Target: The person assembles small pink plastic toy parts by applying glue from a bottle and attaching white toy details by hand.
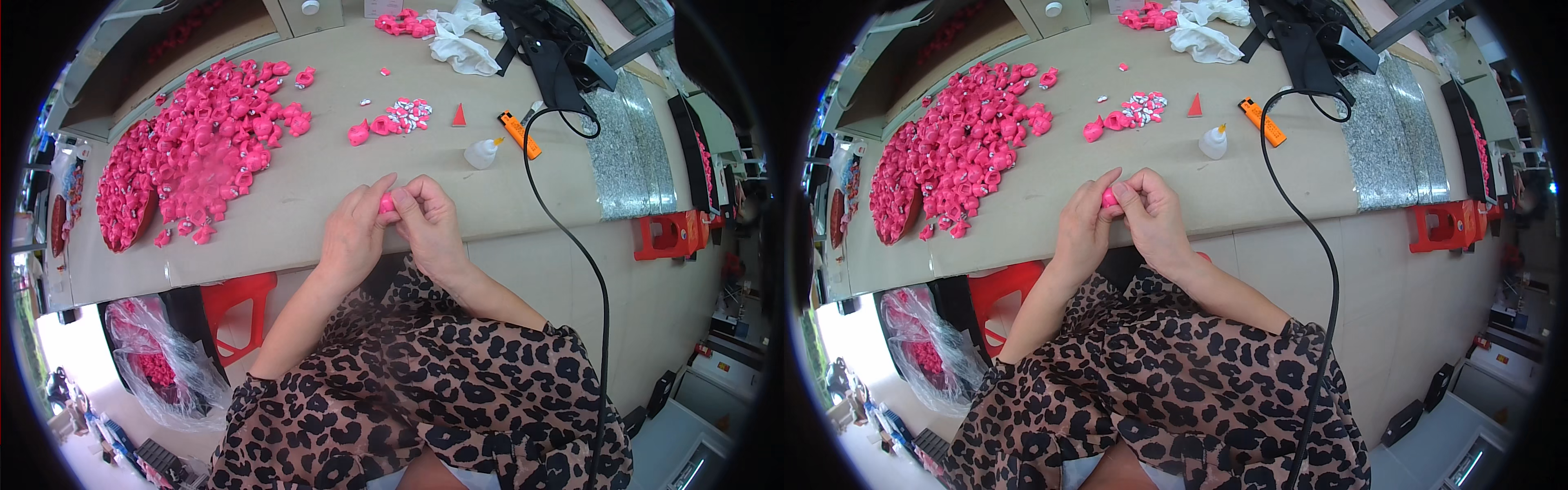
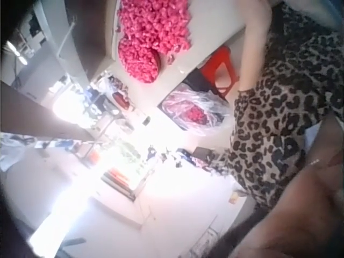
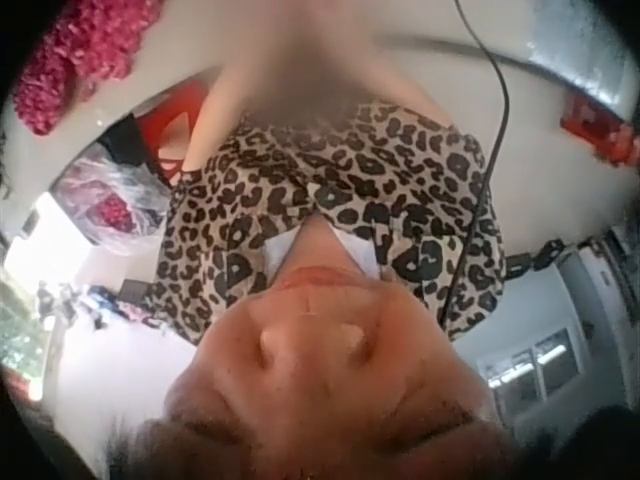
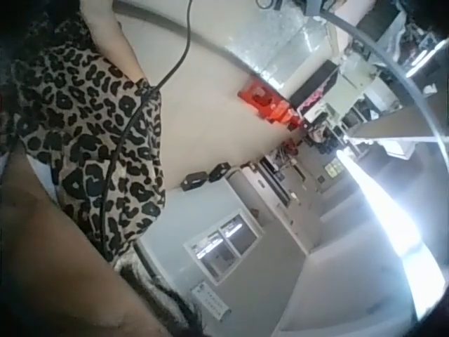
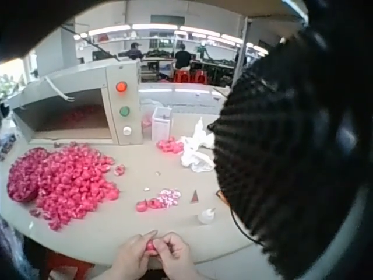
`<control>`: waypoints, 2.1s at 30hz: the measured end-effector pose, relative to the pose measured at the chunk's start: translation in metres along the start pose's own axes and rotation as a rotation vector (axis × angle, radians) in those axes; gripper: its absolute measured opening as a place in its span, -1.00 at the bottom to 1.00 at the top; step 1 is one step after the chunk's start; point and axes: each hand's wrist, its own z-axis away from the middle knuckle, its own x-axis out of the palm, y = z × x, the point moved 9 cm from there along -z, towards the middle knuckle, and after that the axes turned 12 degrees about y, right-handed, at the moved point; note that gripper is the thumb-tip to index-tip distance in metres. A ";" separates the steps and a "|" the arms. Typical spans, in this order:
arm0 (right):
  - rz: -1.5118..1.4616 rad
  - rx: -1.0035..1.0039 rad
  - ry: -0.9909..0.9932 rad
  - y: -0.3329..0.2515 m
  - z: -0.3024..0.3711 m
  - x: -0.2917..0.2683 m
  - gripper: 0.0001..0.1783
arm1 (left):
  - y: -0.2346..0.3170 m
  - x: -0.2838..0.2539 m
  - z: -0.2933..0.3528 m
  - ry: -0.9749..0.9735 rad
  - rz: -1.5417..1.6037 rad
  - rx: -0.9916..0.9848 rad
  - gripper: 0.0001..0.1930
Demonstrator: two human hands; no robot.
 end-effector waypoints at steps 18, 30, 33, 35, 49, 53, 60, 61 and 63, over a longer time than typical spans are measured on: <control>0.059 -0.181 0.014 -0.005 0.004 -0.002 -0.90 | 0.011 -0.003 0.004 0.069 -0.083 0.165 -0.55; -0.077 0.105 -0.140 -0.001 0.003 0.002 -0.91 | 0.009 -0.014 0.001 0.079 0.219 0.086 -0.53; -0.045 0.102 -0.158 0.001 0.003 0.001 -0.87 | 0.007 -0.014 0.001 0.075 0.226 0.083 -0.54; -0.040 0.088 -0.160 0.000 0.002 0.000 -0.87 | 0.006 -0.011 0.001 0.066 0.231 0.072 -0.53; 0.024 0.075 -0.093 0.001 0.002 -0.002 -0.89 | 0.008 -0.010 0.003 0.039 0.195 0.099 -0.48; 0.036 0.066 -0.077 -0.001 0.003 -0.001 -0.89 | 0.008 -0.009 0.003 0.034 0.195 0.106 -0.48; 0.042 0.056 -0.076 -0.002 0.003 -0.001 -0.90 | 0.007 -0.007 0.004 0.033 0.179 0.109 -0.49; 0.038 0.059 -0.075 -0.001 0.003 -0.001 -0.90 | 0.007 -0.007 0.004 0.035 0.179 0.111 -0.49; 0.034 0.061 -0.075 -0.001 0.003 -0.001 -0.90 | 0.007 -0.007 0.004 0.038 0.179 0.116 -0.50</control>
